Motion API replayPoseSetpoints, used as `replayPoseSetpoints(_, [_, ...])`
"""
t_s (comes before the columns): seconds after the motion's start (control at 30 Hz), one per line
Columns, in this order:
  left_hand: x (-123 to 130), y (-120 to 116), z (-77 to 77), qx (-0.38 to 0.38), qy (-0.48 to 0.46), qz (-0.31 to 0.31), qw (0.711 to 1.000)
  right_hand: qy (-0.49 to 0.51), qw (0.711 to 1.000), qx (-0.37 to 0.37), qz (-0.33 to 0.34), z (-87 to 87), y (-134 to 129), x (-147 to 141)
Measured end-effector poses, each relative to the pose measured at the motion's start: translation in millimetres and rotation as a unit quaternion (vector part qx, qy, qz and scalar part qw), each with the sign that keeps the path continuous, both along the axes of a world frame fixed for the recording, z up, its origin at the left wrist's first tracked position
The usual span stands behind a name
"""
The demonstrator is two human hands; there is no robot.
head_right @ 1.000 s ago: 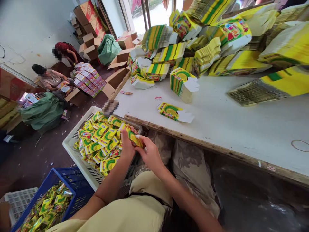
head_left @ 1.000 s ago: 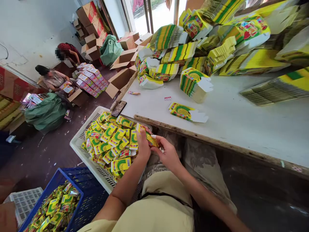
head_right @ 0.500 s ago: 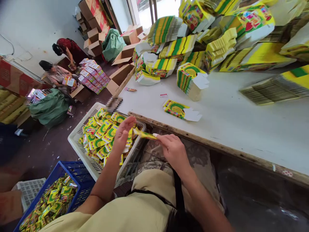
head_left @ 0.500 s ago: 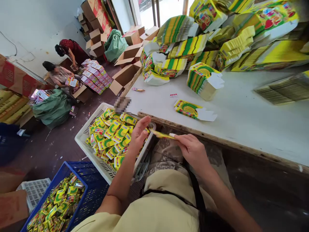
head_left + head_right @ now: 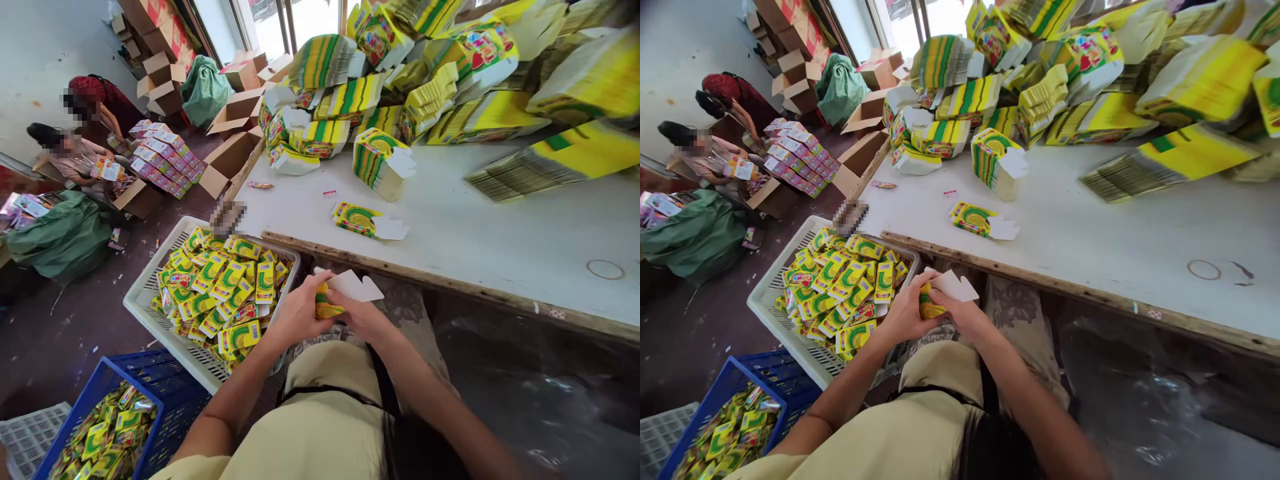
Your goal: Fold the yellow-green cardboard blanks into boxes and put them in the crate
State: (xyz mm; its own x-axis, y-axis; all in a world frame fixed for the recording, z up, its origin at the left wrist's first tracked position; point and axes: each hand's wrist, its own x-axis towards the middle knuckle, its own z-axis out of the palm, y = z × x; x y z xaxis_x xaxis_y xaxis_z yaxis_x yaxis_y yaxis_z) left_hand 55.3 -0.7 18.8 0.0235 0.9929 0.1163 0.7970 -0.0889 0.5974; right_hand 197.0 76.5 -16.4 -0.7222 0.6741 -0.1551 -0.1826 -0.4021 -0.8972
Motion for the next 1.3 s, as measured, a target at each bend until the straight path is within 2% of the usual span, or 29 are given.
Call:
replayPoseSetpoints(0.07, [2,-2,-3.4,0.028,0.008,-0.015,0.999,0.014,0.997,-0.068,0.039,-2.5,0,-2])
replayPoseSetpoints(0.13, [1,-3,-6.6,0.039,0.012,-0.009,0.999,0.011,0.999,-0.052,0.003,-5.0,0,-2])
replayPoseSetpoints(0.2, [-1,-2,-9.4,0.017,0.007,0.006,1.000,0.008,0.999,0.032,-0.037,-6.8,-1,-2])
replayPoseSetpoints(0.27, [-3,1,-12.3,-0.016,-0.019,0.025,0.999,-0.004,0.984,0.173,-0.049,-7.5,-2,0])
replayPoseSetpoints(0.37, [-6,7,-17.4,-0.009,-0.065,0.044,0.997,-0.047,0.926,0.372,-0.034,-8.8,-2,4])
replayPoseSetpoints(0.47, [-9,8,-19.6,0.019,-0.033,0.073,0.997,-0.074,0.889,0.448,-0.063,-14.4,1,7])
replayPoseSetpoints(0.57, [-12,5,-16.5,-0.015,0.000,0.096,0.995,-0.082,0.877,0.467,-0.079,-21.0,5,10])
replayPoseSetpoints(0.67, [-18,1,-10.4,-0.026,0.005,0.103,0.994,-0.100,0.872,0.480,-0.016,-20.6,10,12])
replayPoseSetpoints(0.87, [-26,2,7.3,-0.018,0.038,0.056,0.998,-0.120,0.858,0.495,0.076,5.3,24,20])
replayPoseSetpoints(0.97, [-22,4,10.9,-0.006,0.064,0.051,0.997,-0.146,0.865,0.478,0.054,13.7,24,15])
replayPoseSetpoints(1.1, [-21,2,8.8,0.008,0.080,0.070,0.994,-0.155,0.878,0.453,0.010,11.3,16,4])
replayPoseSetpoints(1.3, [-33,2,10.4,-0.024,0.073,0.058,0.995,-0.154,0.854,0.491,0.070,9.3,20,6])
